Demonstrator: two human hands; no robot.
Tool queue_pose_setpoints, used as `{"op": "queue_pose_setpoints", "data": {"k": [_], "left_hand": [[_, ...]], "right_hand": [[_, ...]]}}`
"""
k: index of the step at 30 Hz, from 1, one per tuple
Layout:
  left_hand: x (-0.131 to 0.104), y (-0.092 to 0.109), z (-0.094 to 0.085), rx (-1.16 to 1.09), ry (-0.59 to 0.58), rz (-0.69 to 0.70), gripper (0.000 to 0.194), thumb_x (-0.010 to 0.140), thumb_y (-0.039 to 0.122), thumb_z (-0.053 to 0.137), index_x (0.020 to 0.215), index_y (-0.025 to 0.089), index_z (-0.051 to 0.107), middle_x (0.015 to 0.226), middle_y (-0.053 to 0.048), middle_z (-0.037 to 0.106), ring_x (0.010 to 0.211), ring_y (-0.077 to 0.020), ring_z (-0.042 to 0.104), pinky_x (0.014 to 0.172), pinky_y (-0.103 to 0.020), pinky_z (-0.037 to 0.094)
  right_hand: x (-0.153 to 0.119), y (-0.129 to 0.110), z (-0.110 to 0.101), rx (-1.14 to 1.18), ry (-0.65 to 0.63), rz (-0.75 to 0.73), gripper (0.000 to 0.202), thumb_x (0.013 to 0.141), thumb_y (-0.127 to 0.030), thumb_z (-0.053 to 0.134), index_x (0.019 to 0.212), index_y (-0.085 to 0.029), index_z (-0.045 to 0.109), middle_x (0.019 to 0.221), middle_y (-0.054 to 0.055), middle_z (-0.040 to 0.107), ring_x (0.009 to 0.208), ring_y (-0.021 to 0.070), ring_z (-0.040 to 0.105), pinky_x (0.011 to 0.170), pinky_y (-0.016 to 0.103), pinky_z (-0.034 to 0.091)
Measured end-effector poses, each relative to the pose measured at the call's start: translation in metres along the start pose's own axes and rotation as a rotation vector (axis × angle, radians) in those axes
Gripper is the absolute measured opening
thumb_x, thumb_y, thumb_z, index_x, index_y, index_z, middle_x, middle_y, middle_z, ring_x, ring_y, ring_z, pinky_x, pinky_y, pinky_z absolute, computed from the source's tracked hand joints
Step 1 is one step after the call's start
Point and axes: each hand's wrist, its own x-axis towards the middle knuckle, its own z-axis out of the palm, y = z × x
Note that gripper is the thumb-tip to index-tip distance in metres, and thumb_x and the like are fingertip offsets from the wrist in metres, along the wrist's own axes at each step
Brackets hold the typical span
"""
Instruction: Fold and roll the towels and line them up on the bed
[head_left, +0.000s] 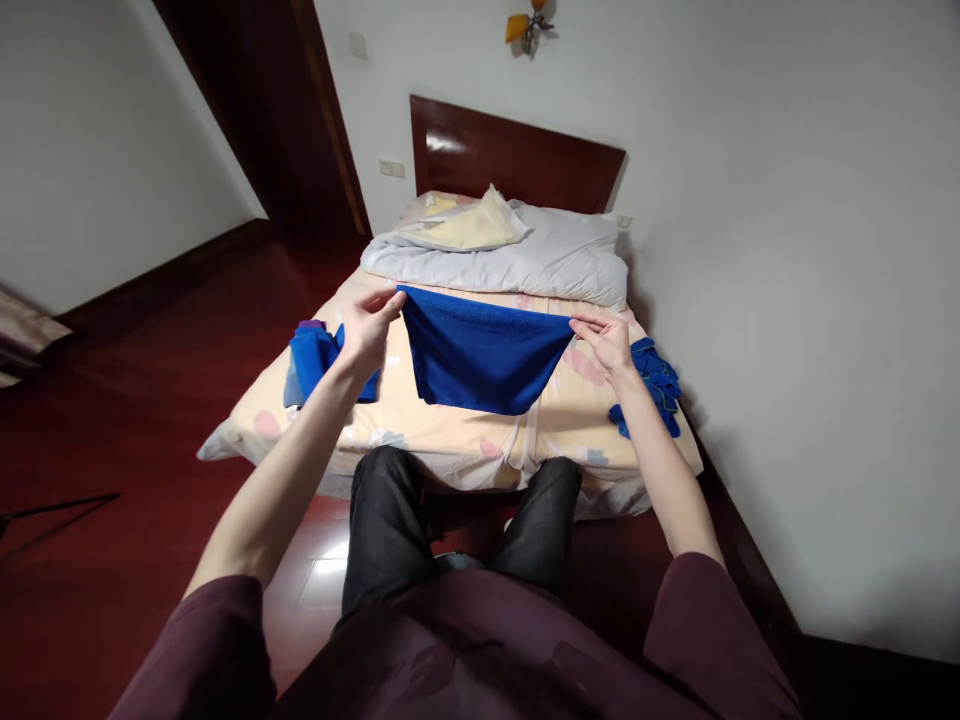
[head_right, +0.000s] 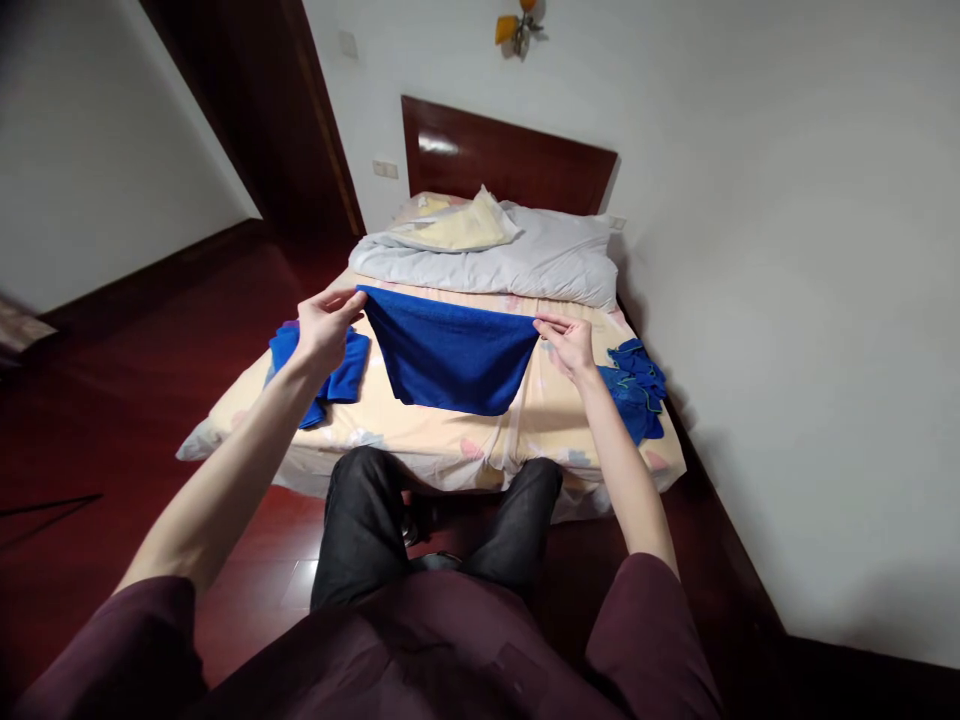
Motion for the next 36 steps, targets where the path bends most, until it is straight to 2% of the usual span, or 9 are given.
{"op": "queue_pose_setpoints", "data": {"k": [5, 10, 15, 20, 26, 30, 33, 36], "left_hand": [[-0.007, 0.007, -0.002, -0.012, -0.012, 0.023, 0.051, 0.063, 0.055, 0.089, 0.087, 0.014, 0.073, 0.086, -0.008, 0.073, 0.085, -0.022, 0.068, 0.072, -0.031, 0.053], [-0.022, 0.021, -0.015, 0.006, -0.041, 0.012, 0.045, 0.062, 0.046, 0.092, 0.087, 0.016, 0.069, 0.084, -0.006, 0.07, 0.083, -0.021, 0.068, 0.069, -0.029, 0.053], [-0.031, 0.031, -0.026, 0.008, -0.077, -0.002, 0.039, 0.066, 0.041, 0.09, 0.089, 0.019, 0.067, 0.083, -0.003, 0.067, 0.081, -0.0188, 0.067, 0.07, -0.03, 0.054], [-0.039, 0.038, -0.034, -0.018, -0.137, -0.042, 0.039, 0.067, 0.038, 0.09, 0.092, 0.016, 0.071, 0.083, -0.004, 0.067, 0.079, -0.0183, 0.066, 0.072, -0.033, 0.055], [-0.051, 0.04, -0.05, -0.051, -0.188, -0.158, 0.04, 0.063, 0.037, 0.095, 0.09, 0.015, 0.074, 0.08, -0.006, 0.069, 0.075, -0.0201, 0.067, 0.071, -0.036, 0.057], [-0.041, 0.016, -0.053, -0.017, -0.168, -0.249, 0.042, 0.061, 0.034, 0.097, 0.089, 0.014, 0.074, 0.078, -0.008, 0.069, 0.074, -0.0228, 0.069, 0.068, -0.036, 0.057], [-0.019, -0.019, -0.045, 0.0, -0.19, -0.283, 0.043, 0.058, 0.035, 0.098, 0.088, 0.014, 0.074, 0.078, -0.008, 0.07, 0.073, -0.0213, 0.069, 0.068, -0.035, 0.056], [0.013, -0.058, -0.026, 0.035, -0.214, -0.303, 0.046, 0.054, 0.035, 0.098, 0.086, 0.013, 0.074, 0.075, -0.006, 0.07, 0.071, -0.0187, 0.067, 0.071, -0.034, 0.054]], "right_hand": [[-0.023, -0.008, -0.009, 0.009, 0.006, 0.042, 0.044, 0.059, -0.047, 0.095, 0.09, -0.02, 0.079, 0.086, 0.007, 0.079, 0.09, 0.0267, 0.075, 0.076, 0.037, 0.063], [-0.047, -0.012, -0.014, 0.05, 0.028, 0.107, 0.048, 0.06, -0.05, 0.094, 0.094, -0.02, 0.078, 0.086, 0.007, 0.079, 0.08, 0.022, 0.075, 0.07, 0.034, 0.062], [-0.064, -0.021, -0.016, 0.096, 0.06, 0.132, 0.048, 0.056, -0.047, 0.097, 0.092, -0.021, 0.078, 0.083, 0.005, 0.079, 0.075, 0.0195, 0.074, 0.071, 0.033, 0.061], [-0.083, -0.026, -0.018, 0.119, 0.085, 0.147, 0.044, 0.057, -0.047, 0.097, 0.089, -0.024, 0.077, 0.087, 0.006, 0.079, 0.081, 0.0227, 0.076, 0.074, 0.037, 0.063], [-0.101, -0.02, -0.023, 0.146, 0.023, 0.279, 0.04, 0.057, -0.046, 0.098, 0.086, -0.027, 0.077, 0.086, 0.006, 0.078, 0.077, 0.0233, 0.075, 0.068, 0.039, 0.064], [-0.089, -0.002, -0.018, 0.163, 0.0, 0.343, 0.042, 0.054, -0.043, 0.099, 0.086, -0.026, 0.078, 0.084, 0.005, 0.077, 0.073, 0.02, 0.073, 0.064, 0.035, 0.062], [-0.064, 0.025, -0.007, 0.156, -0.019, 0.371, 0.044, 0.053, -0.041, 0.098, 0.089, -0.024, 0.078, 0.085, 0.004, 0.076, 0.071, 0.0176, 0.07, 0.06, 0.031, 0.059], [-0.026, 0.061, 0.01, 0.172, -0.032, 0.415, 0.048, 0.049, -0.036, 0.098, 0.09, -0.021, 0.077, 0.081, 0.002, 0.074, 0.066, 0.0129, 0.066, 0.055, 0.024, 0.053]]}}
